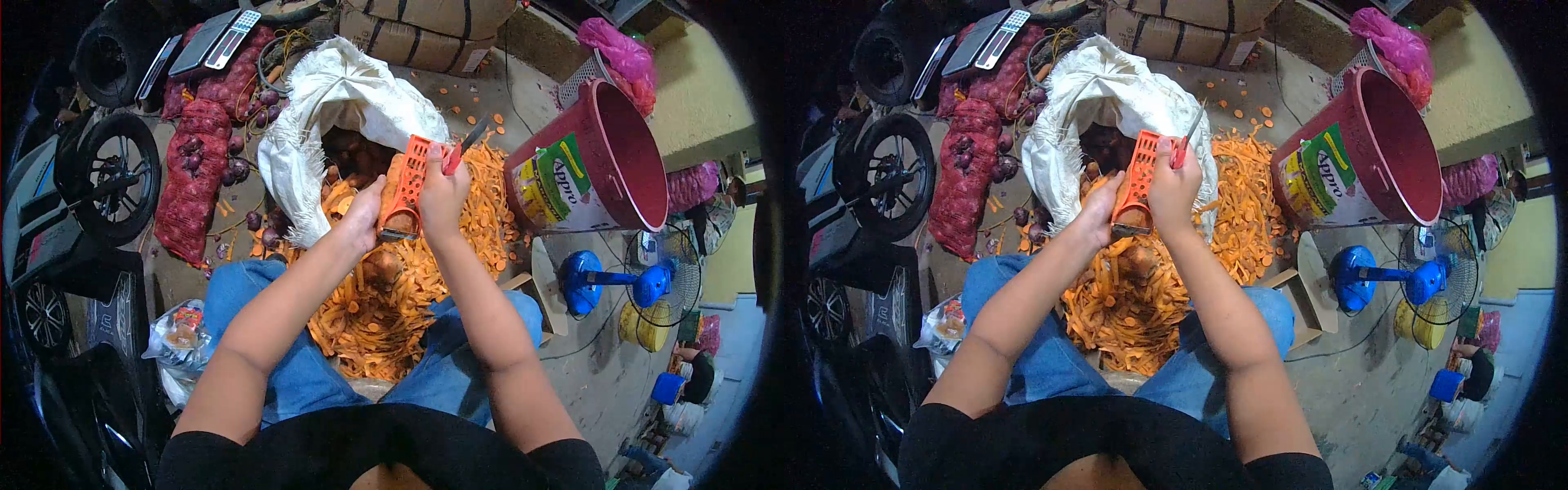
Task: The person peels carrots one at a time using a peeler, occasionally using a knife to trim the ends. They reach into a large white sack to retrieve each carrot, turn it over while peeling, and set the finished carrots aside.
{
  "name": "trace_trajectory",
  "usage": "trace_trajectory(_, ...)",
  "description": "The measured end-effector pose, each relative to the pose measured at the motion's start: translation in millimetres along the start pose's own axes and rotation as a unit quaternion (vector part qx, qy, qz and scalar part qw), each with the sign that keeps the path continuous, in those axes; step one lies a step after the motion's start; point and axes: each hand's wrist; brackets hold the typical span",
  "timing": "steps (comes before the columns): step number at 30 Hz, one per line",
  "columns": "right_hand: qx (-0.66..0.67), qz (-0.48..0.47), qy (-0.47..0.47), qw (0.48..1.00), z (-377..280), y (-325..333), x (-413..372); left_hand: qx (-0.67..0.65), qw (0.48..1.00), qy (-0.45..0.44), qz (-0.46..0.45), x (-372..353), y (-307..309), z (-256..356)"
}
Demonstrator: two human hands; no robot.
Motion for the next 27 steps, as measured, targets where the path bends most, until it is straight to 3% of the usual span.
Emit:
trace_trajectory(4,-0.112,0.047,-0.003,0.993,4.3,4.6,3.8,0.023,0.999,0.006,-0.035,2.2,1.2,-1.2)
trace_trajectory(10,-0.162,0.054,-0.015,0.985,4.7,6.2,8.2,0.055,0.998,0.016,-0.037,0.2,-0.6,1.3)
trace_trajectory(12,-0.186,0.078,0.01,0.979,21.5,11.5,19.5,0.126,0.988,0.018,-0.09,-1.1,1.8,4.3)
trace_trajectory(14,-0.213,0.154,0.006,0.965,27.6,25.7,42.4,0.282,0.954,0.073,-0.07,-18.0,-6.5,-1.8)
trace_trajectory(15,-0.217,0.205,-0.022,0.954,24.9,38.9,56.7,0.187,0.977,0.067,-0.083,-26.6,-13.4,-13.4)
trace_trajectory(16,-0.237,0.231,-0.025,0.943,18.8,48.6,64.4,0.196,0.974,0.063,-0.097,-41.3,-22.3,-12.2)
trace_trajectory(18,-0.256,0.258,-0.03,0.931,16.8,66.9,78.4,0.316,0.925,-0.035,-0.206,-51.5,-21.9,-11.3)
trace_trajectory(20,-0.209,0.338,-0.102,0.912,25.8,81.1,88.5,0.283,0.932,0.007,-0.224,-64.6,-29.9,-1.5)
trace_trajectory(22,-0.158,0.341,-0.088,0.923,27.0,88.9,94.4,0.243,0.938,0.042,-0.242,-62.6,-26.0,3.5)
trace_trajectory(24,-0.107,0.335,-0.074,0.933,26.5,85.2,95.5,0.182,0.973,0.064,-0.13,-44.5,-8.6,9.8)
trace_trajectory(26,0.011,0.23,0.009,0.973,28.1,79.0,90.6,0.18,0.979,0.052,-0.085,-38.8,-4.2,14.1)
trace_trajectory(27,0.072,0.2,-0.035,0.977,8.1,62.4,74.0,0.151,0.986,0.034,-0.065,-34.2,-2.8,14.5)
Point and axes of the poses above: each hand's wrist, its own x-axis towards the middle knuckle, its own y-axis out of the back of the hand, z = x × y, and after that the axes turned 6 degrees about -y, right-handed
